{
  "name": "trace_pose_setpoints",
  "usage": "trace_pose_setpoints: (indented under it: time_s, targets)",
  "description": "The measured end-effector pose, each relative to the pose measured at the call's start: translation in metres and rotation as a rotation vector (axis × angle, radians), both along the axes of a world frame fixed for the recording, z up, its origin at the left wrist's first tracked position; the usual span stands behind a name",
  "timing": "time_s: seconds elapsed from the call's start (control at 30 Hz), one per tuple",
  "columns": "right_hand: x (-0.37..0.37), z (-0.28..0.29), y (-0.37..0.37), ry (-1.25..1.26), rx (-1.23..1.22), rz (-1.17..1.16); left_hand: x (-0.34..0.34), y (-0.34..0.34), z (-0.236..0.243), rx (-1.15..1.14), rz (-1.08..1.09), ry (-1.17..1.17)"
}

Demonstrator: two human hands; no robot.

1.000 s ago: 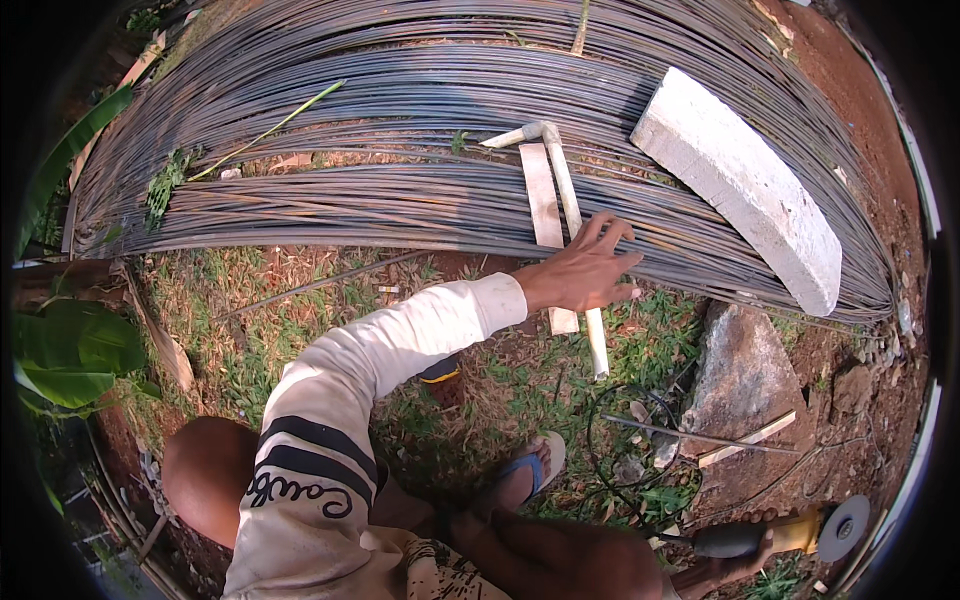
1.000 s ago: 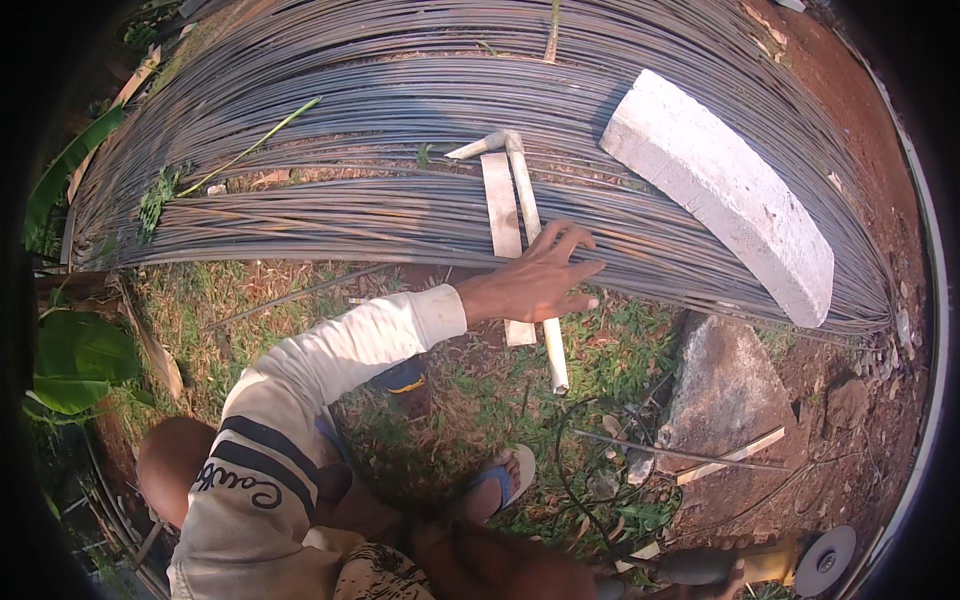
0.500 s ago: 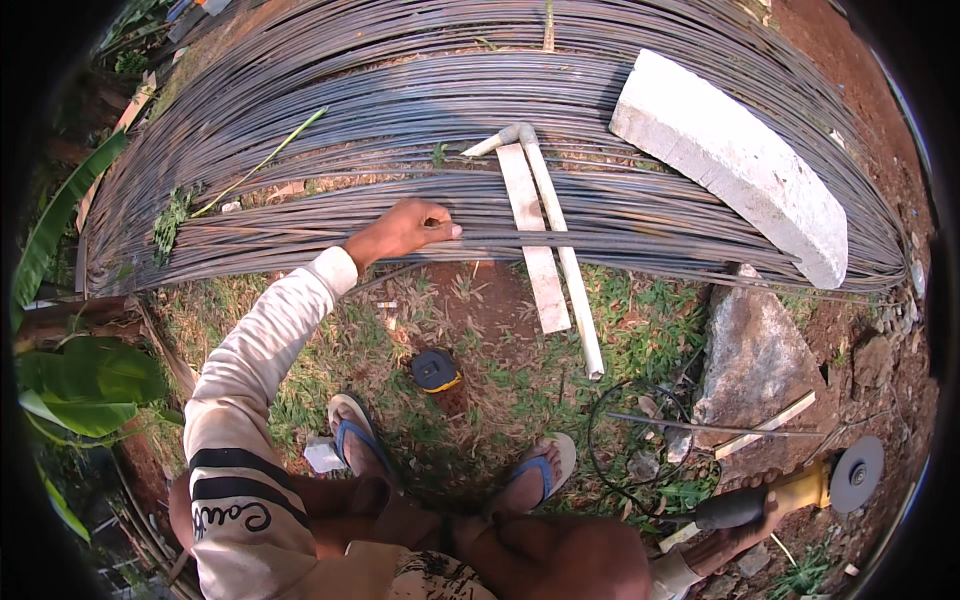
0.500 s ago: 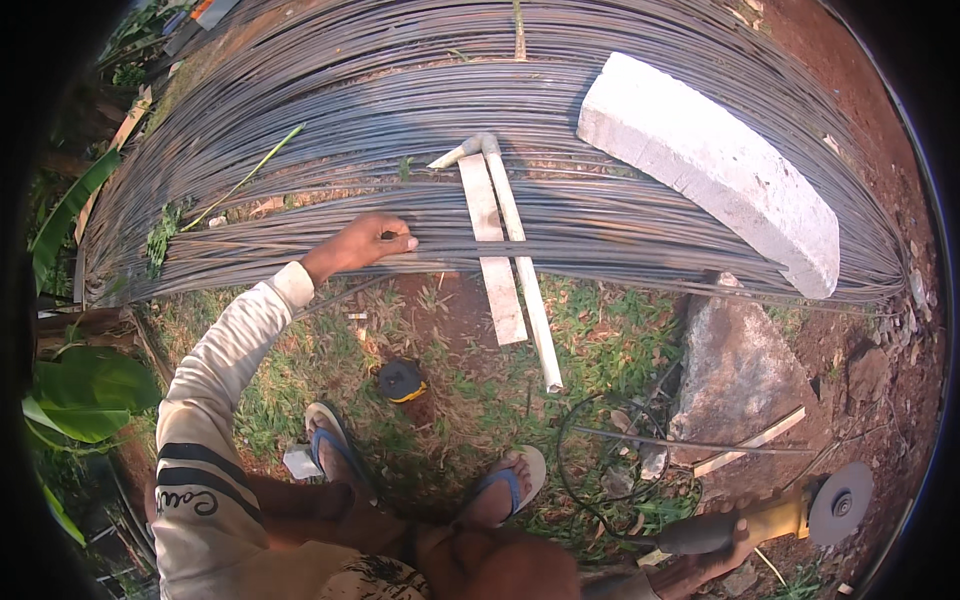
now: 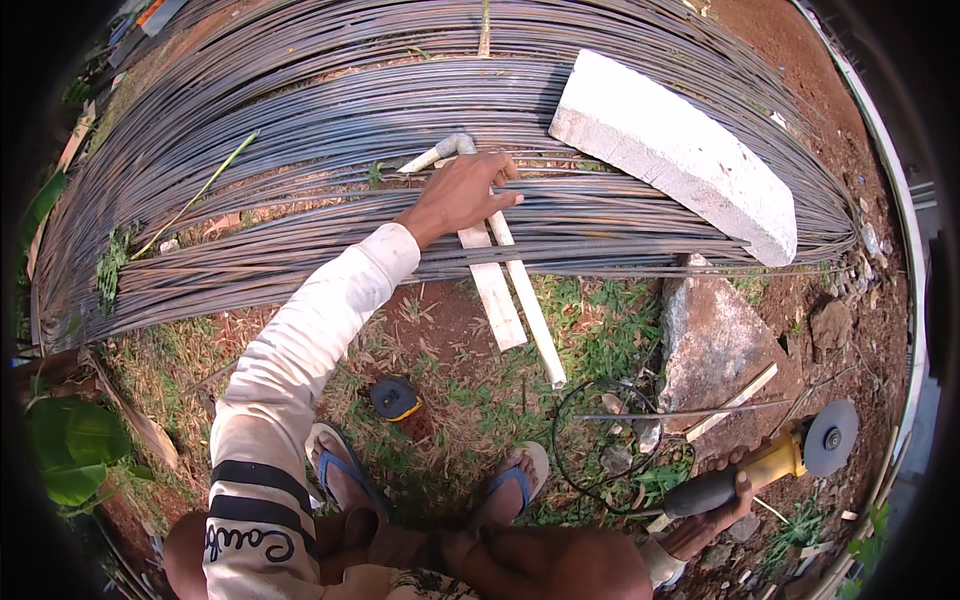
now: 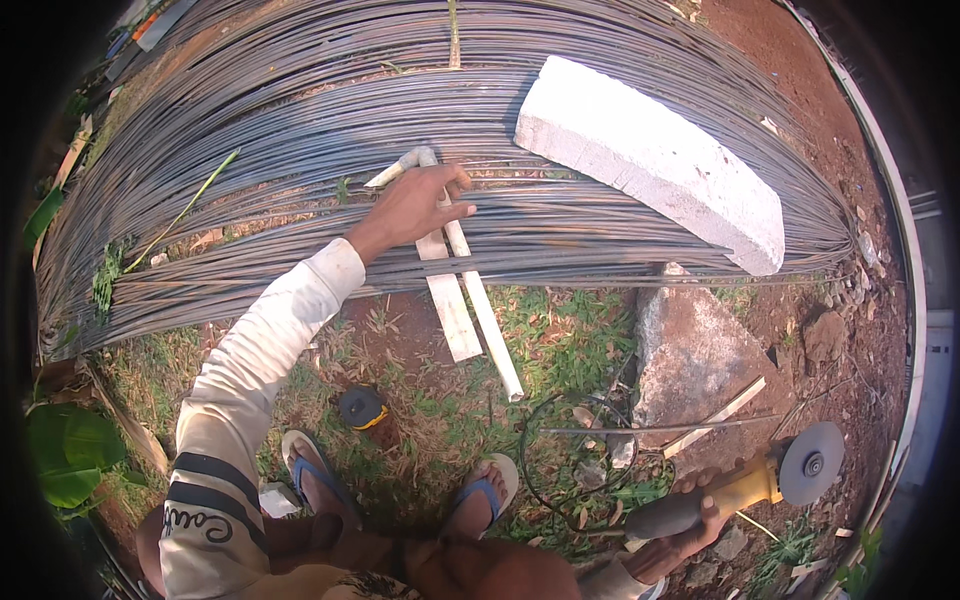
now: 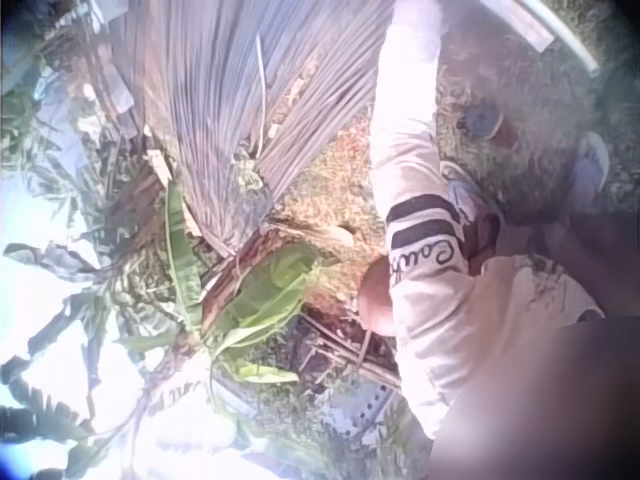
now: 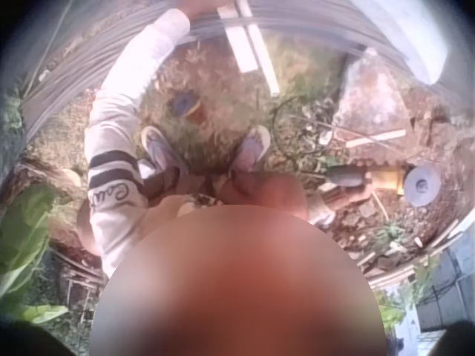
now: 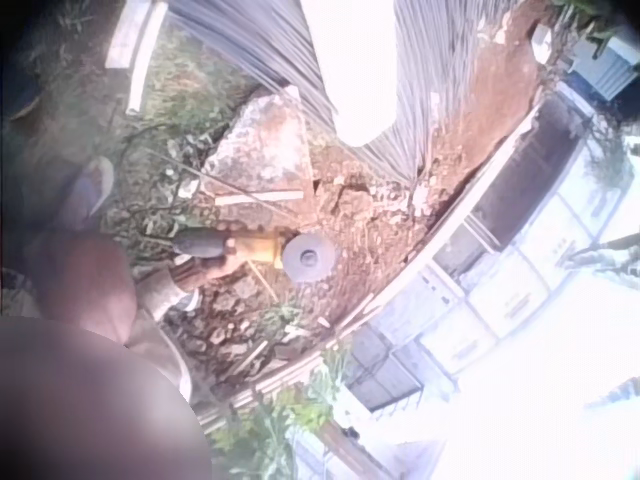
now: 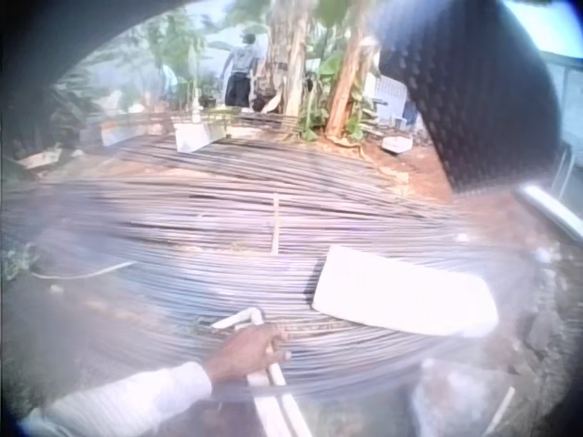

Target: The person uses an angle grinder to cut multiple metal rods to length. They measure and mark the rods, then cut them one by one, stacking the cut pieces nearby.

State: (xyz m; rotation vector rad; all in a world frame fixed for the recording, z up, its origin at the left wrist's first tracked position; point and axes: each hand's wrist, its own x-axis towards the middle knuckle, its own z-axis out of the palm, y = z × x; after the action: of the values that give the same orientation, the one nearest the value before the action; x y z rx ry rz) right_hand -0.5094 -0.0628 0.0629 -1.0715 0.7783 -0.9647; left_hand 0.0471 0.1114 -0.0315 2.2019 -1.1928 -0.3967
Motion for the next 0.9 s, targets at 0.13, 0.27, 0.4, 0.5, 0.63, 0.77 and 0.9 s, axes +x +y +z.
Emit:
trace_pose_setpoints:
  time_s: [0.13,0.27,0.4,0.5,0.63,0.77,0.9]
  targets:
    - [-0.01,0.0,0.008,-0.012,-0.013,-0.059,-0.02,-0.1,-0.004,0.007,0.002,0.155]
    - [-0.021,0.006,0.004,0.057,0.022,-0.126,-0.047,-0.176,-0.016,-0.036,-0.222,-0.524]
    - [-0.022,0.006,0.0,0.03,-0.028,-0.19,-0.035,-0.242,-0.027,-0.076,-0.314,-0.737]
    - [-0.019,0.008,-0.008,0.057,-0.027,-0.202,-0.03,-0.27,-0.045,-0.127,-0.321,-0.791]
    - [-0.015,0.011,-0.017,0.121,-0.029,-0.251,-0.015,-0.286,-0.063,-0.091,-0.311,-0.913]
    - [-0.012,0.008,-0.027,0.172,-0.013,-0.299,0.028,-0.325,-0.063,-0.167,-0.21,-0.954]
    - [-0.006,0.007,-0.031,0.138,0.018,-0.323,0.041,-0.342,-0.058,-0.129,-0.215,-0.969]
